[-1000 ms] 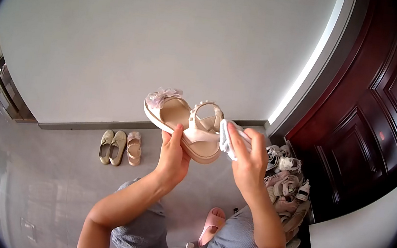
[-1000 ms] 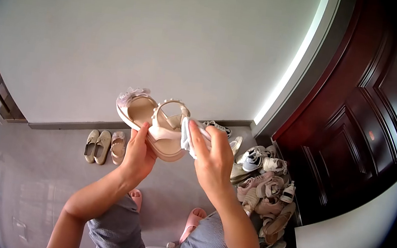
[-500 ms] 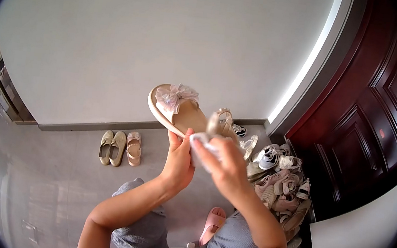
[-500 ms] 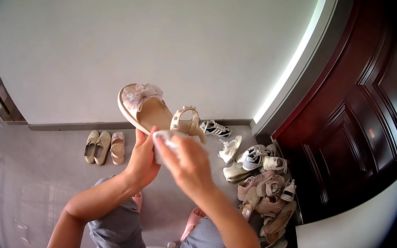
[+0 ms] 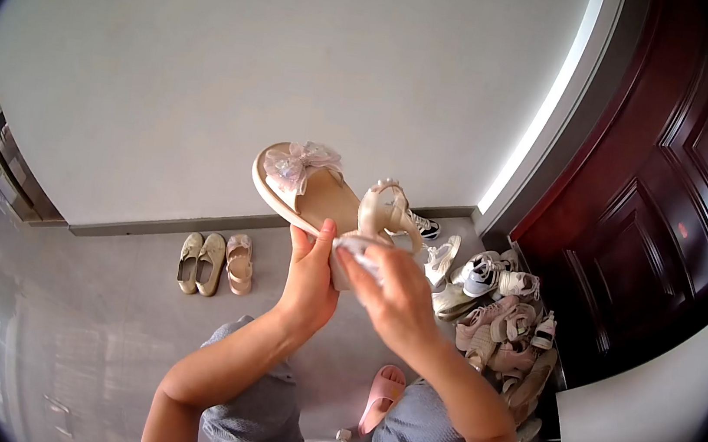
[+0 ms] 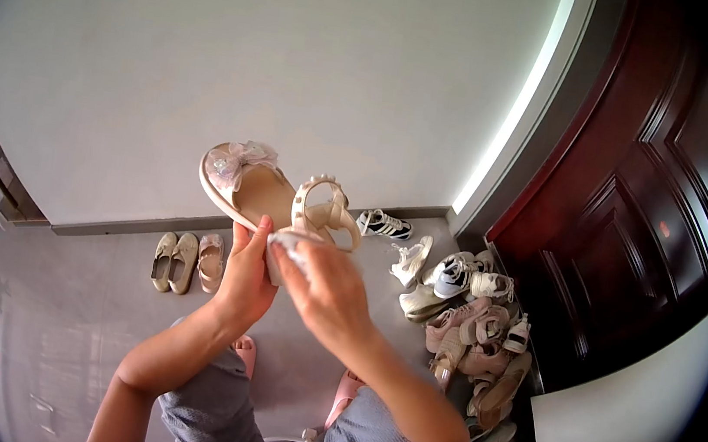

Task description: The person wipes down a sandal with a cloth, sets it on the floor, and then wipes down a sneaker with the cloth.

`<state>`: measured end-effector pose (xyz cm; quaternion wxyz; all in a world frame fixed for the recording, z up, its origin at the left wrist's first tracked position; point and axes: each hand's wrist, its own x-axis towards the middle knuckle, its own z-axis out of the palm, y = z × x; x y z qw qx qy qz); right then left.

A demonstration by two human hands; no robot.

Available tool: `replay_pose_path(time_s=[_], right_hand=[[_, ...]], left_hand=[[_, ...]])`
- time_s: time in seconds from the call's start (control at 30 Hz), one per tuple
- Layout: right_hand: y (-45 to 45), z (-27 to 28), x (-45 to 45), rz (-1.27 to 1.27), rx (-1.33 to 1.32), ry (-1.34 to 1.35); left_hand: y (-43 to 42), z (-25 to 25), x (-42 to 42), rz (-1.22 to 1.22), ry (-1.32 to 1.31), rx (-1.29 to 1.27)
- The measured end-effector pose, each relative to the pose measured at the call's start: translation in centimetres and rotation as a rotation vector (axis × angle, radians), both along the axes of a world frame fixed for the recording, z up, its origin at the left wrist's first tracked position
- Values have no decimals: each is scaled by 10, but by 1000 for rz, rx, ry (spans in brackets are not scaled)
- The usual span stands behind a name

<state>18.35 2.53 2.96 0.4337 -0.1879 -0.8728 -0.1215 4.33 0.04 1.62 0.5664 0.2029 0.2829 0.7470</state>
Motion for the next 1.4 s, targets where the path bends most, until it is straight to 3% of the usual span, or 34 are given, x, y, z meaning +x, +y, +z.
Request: replay_pose_path(time_s=[0.17, 0.23, 0.37, 0.53, 0.67, 0.9, 0.97, 1.03, 1.1, 1.17, 1.23, 1.4], right_hand=[[5, 6, 9, -148, -52, 20], [-7, 5, 2, -11, -14, 16], [0, 3, 2, -39, 7, 16], [9, 18, 20, -267, -29, 45], [-2, 8, 7, -65, -146, 84], [8, 14, 26, -195, -153, 27], [21, 7, 37, -186, -212, 175], [12, 29, 41, -193, -66, 297], [7, 22, 34, -68, 26, 289], [-1, 23, 21, 44, 59, 97], [1, 12, 13, -15, -76, 11], [9, 22, 23, -53, -103, 21]], left_hand=[[-2, 9, 4, 38, -31, 5], [1, 4, 2, 22, -38, -8], [0, 0, -1, -11, -12, 18], [-3, 10, 0, -11, -18, 1], [0, 4, 3, -31, 31, 97], [1, 5, -1, 32, 162, 162], [0, 10, -5, 43, 184, 157], [-2, 12, -6, 26, 224, 176], [-2, 7, -3, 33, 241, 165], [-3, 1, -1, 39, 262, 148], [-4, -1, 1, 37, 276, 133], [-7, -2, 2, 19, 324, 160]])
